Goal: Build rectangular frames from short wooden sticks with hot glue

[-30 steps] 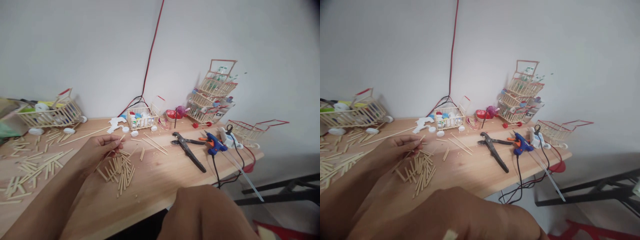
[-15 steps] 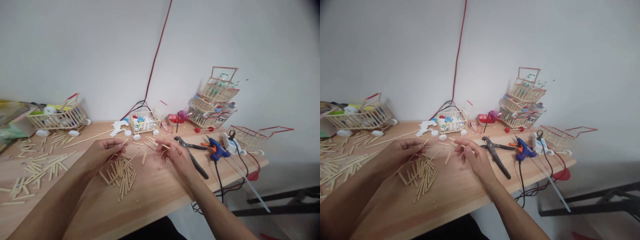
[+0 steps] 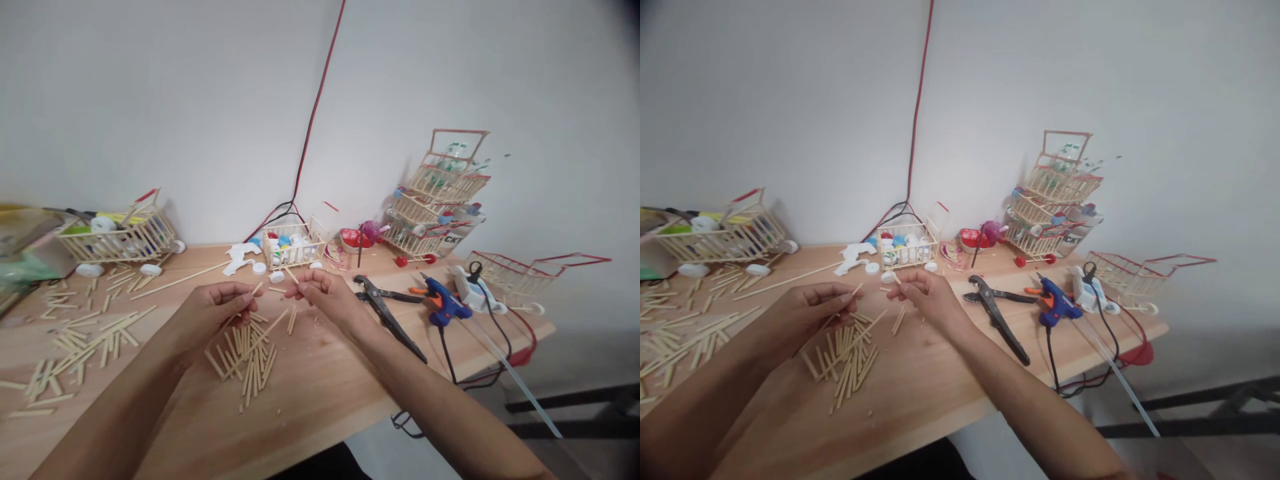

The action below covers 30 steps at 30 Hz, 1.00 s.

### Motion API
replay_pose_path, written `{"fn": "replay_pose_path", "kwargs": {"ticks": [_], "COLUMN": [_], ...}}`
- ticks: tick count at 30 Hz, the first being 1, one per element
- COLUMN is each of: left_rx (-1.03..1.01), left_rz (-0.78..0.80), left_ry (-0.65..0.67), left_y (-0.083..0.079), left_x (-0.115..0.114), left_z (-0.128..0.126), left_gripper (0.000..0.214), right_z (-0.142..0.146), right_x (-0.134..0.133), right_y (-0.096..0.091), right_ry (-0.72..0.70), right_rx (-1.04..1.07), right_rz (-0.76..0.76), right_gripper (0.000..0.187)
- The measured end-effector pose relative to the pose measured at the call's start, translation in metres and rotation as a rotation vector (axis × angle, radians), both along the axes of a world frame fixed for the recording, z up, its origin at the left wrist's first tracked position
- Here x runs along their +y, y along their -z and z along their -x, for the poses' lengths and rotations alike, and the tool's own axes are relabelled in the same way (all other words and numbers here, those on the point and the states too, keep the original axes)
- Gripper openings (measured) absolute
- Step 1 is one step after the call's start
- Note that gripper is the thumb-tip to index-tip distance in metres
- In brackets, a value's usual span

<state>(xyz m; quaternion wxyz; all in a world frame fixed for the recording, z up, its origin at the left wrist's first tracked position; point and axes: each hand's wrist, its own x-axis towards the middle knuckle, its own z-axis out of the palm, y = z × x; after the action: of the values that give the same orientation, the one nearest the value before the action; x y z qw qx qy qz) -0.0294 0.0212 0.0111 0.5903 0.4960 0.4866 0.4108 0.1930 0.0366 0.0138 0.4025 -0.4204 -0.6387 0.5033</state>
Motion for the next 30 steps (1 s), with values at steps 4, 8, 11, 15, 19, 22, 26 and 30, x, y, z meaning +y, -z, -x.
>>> {"fn": "replay_pose_path", "kwargs": {"ticks": [4, 8, 11, 15, 19, 22, 26, 30], "left_rx": [-0.005, 0.026, 0.071, 0.094, 0.098, 0.101, 0.098, 0.101], "left_rz": [-0.020, -0.042, -0.063, -0.075, -0.072, -0.071, -0.076, -0.067], "left_ry": [0.004, -0.020, -0.040, -0.039, -0.026, -0.015, -0.023, -0.025], "left_y": [-0.001, -0.003, -0.003, -0.002, -0.001, -0.001, -0.002, -0.004], "left_x": [-0.002, -0.003, -0.003, -0.003, -0.004, -0.005, -0.006, -0.006], "left_z": [-0.001, -0.002, -0.004, -0.006, -0.007, -0.008, -0.009, -0.009], "left_gripper": [0.029, 0.028, 0.026, 0.025, 0.024, 0.023, 0.023, 0.022], "right_z": [0.010, 0.012, 0.011, 0.012, 0.012, 0.011, 0.012, 0.014], "right_x": [0.007, 0.009, 0.007, 0.002, 0.000, -0.001, -0.003, -0.004], "right_y": [-0.002, 0.004, 0.005, 0.001, -0.004, -0.005, -0.005, -0.004], "right_ry": [-0.008, 0.010, -0.011, -0.021, -0.005, 0.002, 0.016, 0.015], "right_rx": [-0.064, -0.180, -0.205, -0.242, -0.276, -0.300, -0.314, -0.332], "right_rz": [-0.027, -0.183, -0.174, -0.194, -0.241, -0.264, -0.286, -0.296], "right_gripper": [0.015, 0.015, 0.016, 0.018, 0.017, 0.016, 0.016, 0.017]}}
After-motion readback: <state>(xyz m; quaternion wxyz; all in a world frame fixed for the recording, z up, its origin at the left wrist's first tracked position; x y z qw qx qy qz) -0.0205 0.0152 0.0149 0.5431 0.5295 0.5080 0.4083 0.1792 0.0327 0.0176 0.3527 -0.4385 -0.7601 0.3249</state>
